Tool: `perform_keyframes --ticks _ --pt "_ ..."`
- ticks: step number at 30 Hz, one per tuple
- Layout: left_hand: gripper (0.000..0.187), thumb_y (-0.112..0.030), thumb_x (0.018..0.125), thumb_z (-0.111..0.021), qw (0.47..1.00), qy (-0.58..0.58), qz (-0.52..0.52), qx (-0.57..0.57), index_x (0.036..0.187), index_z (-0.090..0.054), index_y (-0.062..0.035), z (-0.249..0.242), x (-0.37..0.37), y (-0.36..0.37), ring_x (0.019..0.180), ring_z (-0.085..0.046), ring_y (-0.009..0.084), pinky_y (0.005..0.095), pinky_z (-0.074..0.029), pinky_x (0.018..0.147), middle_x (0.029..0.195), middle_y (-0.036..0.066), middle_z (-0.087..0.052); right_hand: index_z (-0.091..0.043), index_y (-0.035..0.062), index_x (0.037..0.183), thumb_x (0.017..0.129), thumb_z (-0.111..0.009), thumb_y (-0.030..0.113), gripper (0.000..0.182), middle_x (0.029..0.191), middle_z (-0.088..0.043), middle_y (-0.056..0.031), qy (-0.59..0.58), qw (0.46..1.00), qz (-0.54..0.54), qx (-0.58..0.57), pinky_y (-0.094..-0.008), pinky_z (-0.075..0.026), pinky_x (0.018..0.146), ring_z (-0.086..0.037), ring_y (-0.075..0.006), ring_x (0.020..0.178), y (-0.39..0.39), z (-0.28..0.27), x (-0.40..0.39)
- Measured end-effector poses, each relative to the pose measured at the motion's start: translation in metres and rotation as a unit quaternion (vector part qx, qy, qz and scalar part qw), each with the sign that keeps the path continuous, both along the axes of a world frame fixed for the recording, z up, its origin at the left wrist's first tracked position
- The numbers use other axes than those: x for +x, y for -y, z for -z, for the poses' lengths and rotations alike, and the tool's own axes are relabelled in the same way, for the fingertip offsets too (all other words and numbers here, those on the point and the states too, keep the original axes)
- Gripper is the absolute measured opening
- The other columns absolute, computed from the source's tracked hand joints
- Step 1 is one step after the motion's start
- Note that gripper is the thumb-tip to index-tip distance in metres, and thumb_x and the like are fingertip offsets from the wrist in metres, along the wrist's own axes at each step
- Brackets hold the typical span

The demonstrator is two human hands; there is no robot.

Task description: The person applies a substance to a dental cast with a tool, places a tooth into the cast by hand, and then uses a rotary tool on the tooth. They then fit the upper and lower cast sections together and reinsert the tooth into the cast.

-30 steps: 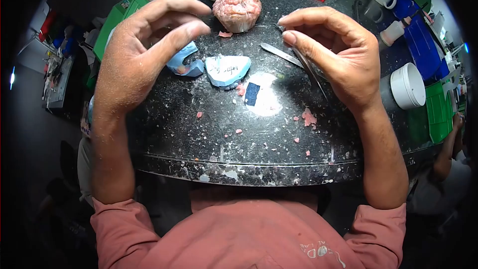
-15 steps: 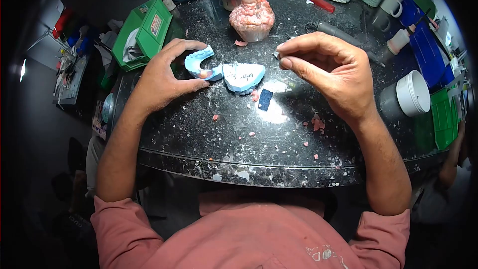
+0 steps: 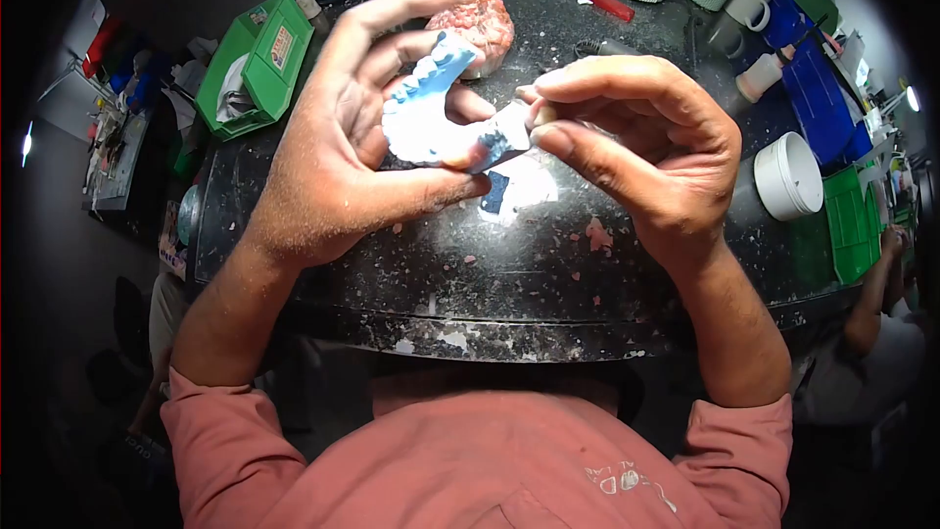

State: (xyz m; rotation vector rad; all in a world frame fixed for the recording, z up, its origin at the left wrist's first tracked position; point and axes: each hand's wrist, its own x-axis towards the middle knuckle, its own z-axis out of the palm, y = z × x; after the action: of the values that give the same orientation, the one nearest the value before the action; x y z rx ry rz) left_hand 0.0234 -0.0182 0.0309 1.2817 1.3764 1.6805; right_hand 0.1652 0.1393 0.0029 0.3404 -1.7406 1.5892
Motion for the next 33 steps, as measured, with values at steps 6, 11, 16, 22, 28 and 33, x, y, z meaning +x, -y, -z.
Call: perform_keyframes --ticks 6,11,16,22,28,33 --pt "0.093 0.005 0.057 -0.080 0.998 0.012 -0.067 0.014 0.140 -0.038 -0.0011 0.019 -0.010 -0.008 0.083 -0.054 0.0048 0.0178 -0.046 0.079 0.093 0.000 -0.050 -0.067 -0.0037 0.092 0.071 -0.072 -0.010 0.022 0.092 -0.067 -0.0113 0.008 0.991 0.061 0.120 -0.0316 -0.052 0.085 -0.063 -0.0193 0.090 -0.012 -0.003 -0.001" --pt "0.092 0.004 0.058 -0.082 0.998 -0.009 -0.065 0.005 0.139 -0.038 0.0013 0.030 -0.009 -0.004 0.081 -0.053 0.0052 0.0175 -0.044 0.076 0.091 0.000 -0.049 -0.072 0.0039 0.089 0.061 -0.080 -0.001 0.029 0.085 -0.067 -0.0049 0.025 0.963 0.104 0.247 -0.0396 -0.047 0.088 -0.059 -0.0169 0.084 -0.007 0.000 -0.004" --pt "0.094 0.000 0.059 -0.084 0.998 -0.032 -0.051 0.026 0.139 -0.037 0.0035 0.031 -0.002 -0.004 0.081 -0.053 0.0046 0.0172 -0.045 0.075 0.090 0.000 -0.049 -0.074 0.0073 0.089 0.060 -0.081 0.001 0.030 0.082 -0.060 -0.0013 0.043 0.951 0.123 0.280 -0.0396 -0.046 0.089 -0.057 -0.0149 0.082 -0.005 -0.002 -0.004" --pt "0.094 -0.002 0.058 -0.086 0.995 -0.079 -0.056 0.023 0.138 -0.038 0.0031 0.032 -0.002 -0.003 0.079 -0.051 0.0038 0.0168 -0.044 0.075 0.090 -0.001 -0.050 -0.074 0.0062 0.090 0.062 -0.080 0.000 0.029 0.087 -0.060 -0.0042 0.065 0.954 0.091 0.279 -0.0341 -0.047 0.085 -0.057 -0.0144 0.084 -0.007 -0.001 -0.004" --pt "0.094 -0.004 0.056 -0.087 0.994 -0.087 -0.062 0.016 0.138 -0.041 0.0016 0.036 -0.002 -0.003 0.085 -0.051 0.0037 0.0177 -0.044 0.078 0.099 0.001 -0.054 -0.073 0.0030 0.091 0.064 -0.077 -0.004 0.028 0.089 -0.060 -0.0080 0.140 0.961 0.057 0.230 -0.0251 -0.046 0.075 -0.058 -0.0141 0.084 -0.004 -0.003 -0.001" --pt "0.093 -0.004 0.055 -0.087 0.992 -0.101 -0.067 0.020 0.137 -0.042 0.0011 0.034 0.001 -0.006 0.091 -0.051 0.0044 0.0198 -0.044 0.083 0.108 0.003 -0.055 -0.072 0.0018 0.089 0.065 -0.075 -0.005 0.026 0.088 -0.063 -0.0089 0.106 0.970 0.042 0.215 -0.0263 -0.047 0.075 -0.059 -0.0150 0.084 -0.005 0.000 -0.005"
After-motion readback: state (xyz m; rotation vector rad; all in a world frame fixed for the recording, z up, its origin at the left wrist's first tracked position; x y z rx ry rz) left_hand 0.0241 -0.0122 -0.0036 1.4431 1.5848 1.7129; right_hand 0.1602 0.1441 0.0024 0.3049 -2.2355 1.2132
